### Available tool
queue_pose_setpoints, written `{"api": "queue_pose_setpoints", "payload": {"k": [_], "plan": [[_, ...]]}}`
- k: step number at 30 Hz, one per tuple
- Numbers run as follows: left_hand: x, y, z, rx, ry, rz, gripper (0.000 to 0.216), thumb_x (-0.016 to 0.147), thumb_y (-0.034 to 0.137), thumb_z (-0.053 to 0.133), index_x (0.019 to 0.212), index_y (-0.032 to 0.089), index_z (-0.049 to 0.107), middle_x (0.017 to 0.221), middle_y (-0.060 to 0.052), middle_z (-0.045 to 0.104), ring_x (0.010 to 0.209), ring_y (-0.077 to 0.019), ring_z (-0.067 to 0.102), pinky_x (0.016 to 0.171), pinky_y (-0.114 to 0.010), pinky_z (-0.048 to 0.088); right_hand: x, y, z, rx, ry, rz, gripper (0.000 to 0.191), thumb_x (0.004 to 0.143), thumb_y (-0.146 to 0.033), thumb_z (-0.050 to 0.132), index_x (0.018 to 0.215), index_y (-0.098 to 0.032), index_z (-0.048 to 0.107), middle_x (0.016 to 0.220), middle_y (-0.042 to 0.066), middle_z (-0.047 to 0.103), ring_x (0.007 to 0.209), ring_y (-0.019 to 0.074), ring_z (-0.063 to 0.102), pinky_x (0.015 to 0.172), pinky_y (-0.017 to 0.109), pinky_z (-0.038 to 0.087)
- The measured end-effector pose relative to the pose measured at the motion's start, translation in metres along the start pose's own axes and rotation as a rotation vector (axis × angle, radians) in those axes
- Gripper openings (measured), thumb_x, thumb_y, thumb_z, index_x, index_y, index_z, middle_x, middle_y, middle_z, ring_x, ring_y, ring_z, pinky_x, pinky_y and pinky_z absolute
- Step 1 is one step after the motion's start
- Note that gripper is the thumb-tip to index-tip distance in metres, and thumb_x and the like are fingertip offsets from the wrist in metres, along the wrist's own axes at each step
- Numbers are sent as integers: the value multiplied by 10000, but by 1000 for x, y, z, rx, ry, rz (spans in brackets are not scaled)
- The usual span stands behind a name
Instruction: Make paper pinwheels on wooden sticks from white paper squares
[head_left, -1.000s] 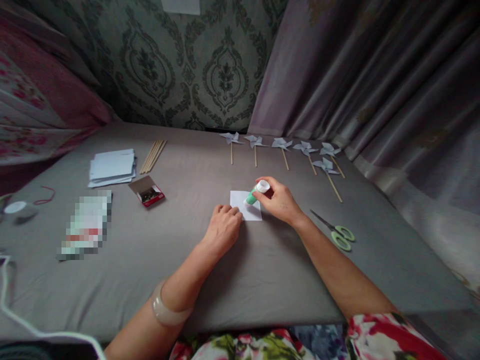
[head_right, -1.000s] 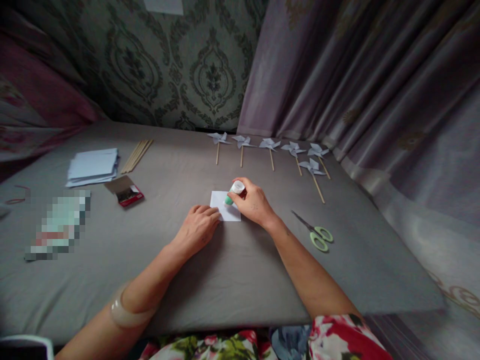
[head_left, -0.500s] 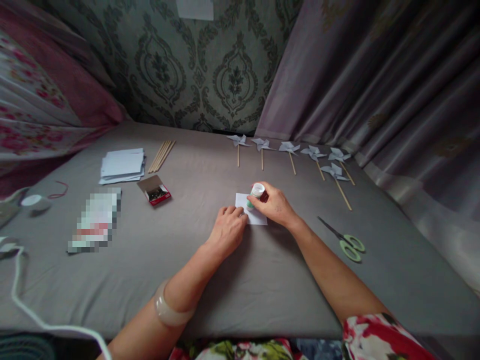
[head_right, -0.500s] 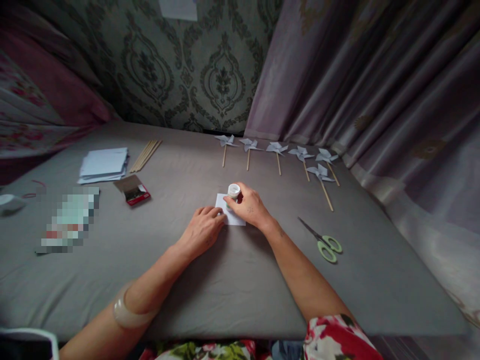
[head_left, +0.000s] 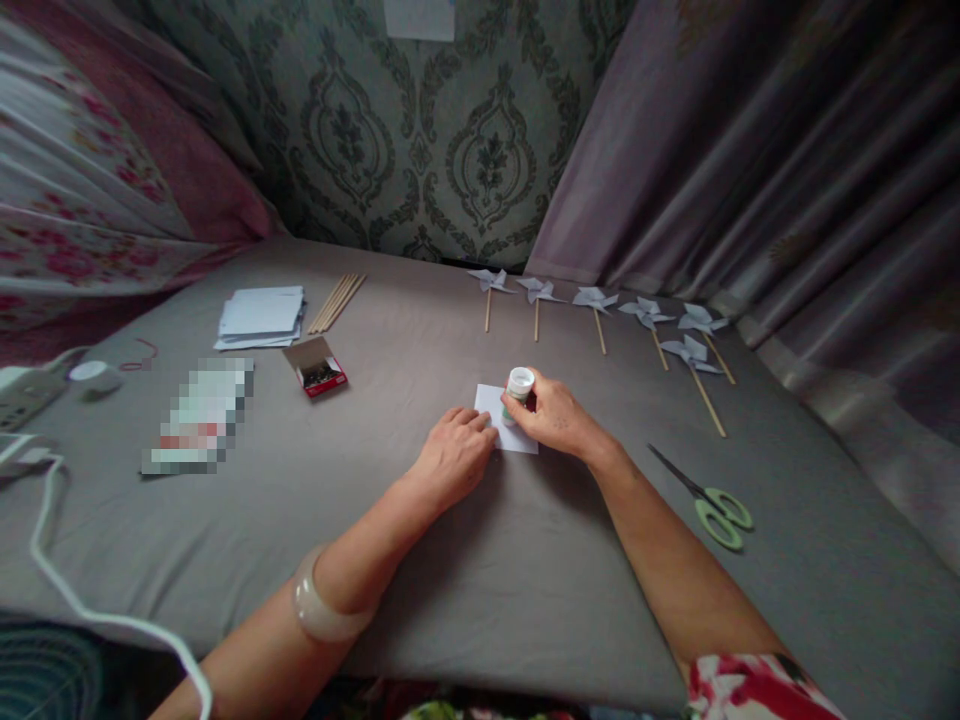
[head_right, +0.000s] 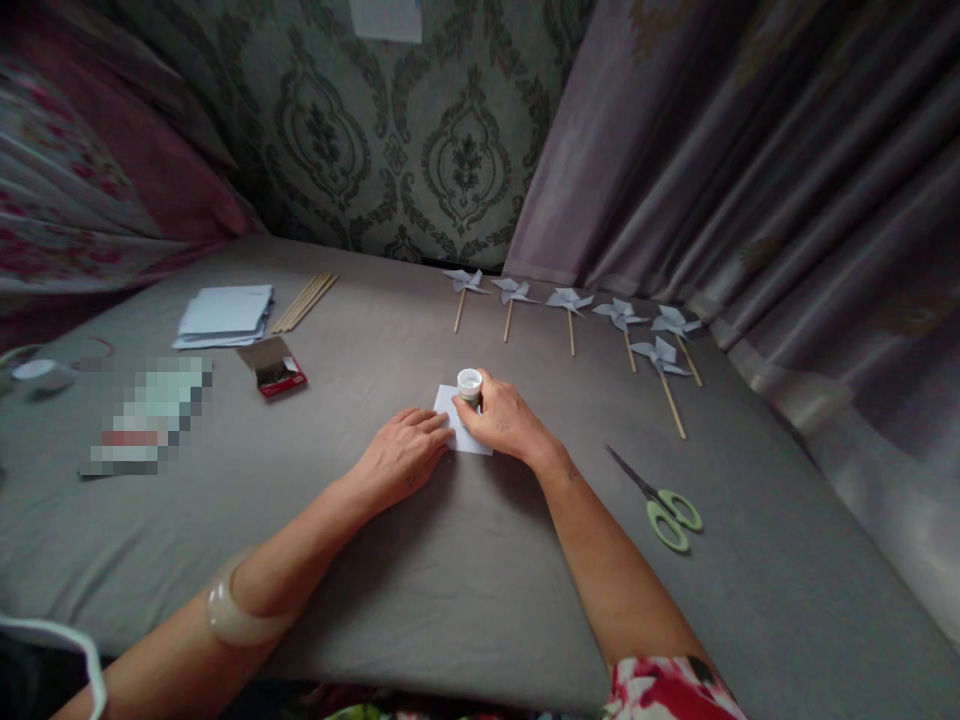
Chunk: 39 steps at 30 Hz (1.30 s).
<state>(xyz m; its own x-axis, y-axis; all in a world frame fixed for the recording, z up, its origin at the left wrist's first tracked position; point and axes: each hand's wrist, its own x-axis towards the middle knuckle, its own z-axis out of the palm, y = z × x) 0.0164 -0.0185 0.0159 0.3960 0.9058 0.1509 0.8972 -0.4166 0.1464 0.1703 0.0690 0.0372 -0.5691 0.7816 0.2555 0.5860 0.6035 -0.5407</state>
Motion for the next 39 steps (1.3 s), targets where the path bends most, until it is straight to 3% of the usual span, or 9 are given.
{"api": "queue_pose_setpoints", "payload": {"k": [8,15,21,30,39], "plan": [[1,3,1,109,-16,43,207,860,110,415,880,150,617,950,-125,634,911,-229,586,866,-386,434,5,21,-5,264,225,121,230,791,-374,576,900,-172,583,827,68,685,729,190,640,683,306,492],[5,-6,-3,196,-77,152,190,880,147,405,925,153,589,902,-88,626,842,-208,587,820,-351,427,1,12,0,235,118,65,211,778,-357,578,882,-173,594,752,38,659,633,158,589,624,278,461],[6,-5,-4,210,-64,128,241,890,167,400,1007,162,611,943,-111,616,852,-224,563,813,-376,419,-1,5,3,227,77,30,186,783,-333,560,879,-175,583,751,36,651,622,148,564,611,267,440],[1,-12,0,46,-20,56,315,940,284,366,1118,227,619,1098,-103,589,985,-233,514,815,-364,443,-3,2,2,170,0,-19,176,807,-310,561,917,-173,580,712,7,624,580,120,527,572,232,411],[-1,-12,0,12,-16,60,327,950,287,351,1132,223,615,1113,-91,602,1006,-234,513,842,-377,442,-4,-7,11,-13,177,125,204,776,-358,633,835,-185,544,723,47,630,663,183,588,631,280,429]]}}
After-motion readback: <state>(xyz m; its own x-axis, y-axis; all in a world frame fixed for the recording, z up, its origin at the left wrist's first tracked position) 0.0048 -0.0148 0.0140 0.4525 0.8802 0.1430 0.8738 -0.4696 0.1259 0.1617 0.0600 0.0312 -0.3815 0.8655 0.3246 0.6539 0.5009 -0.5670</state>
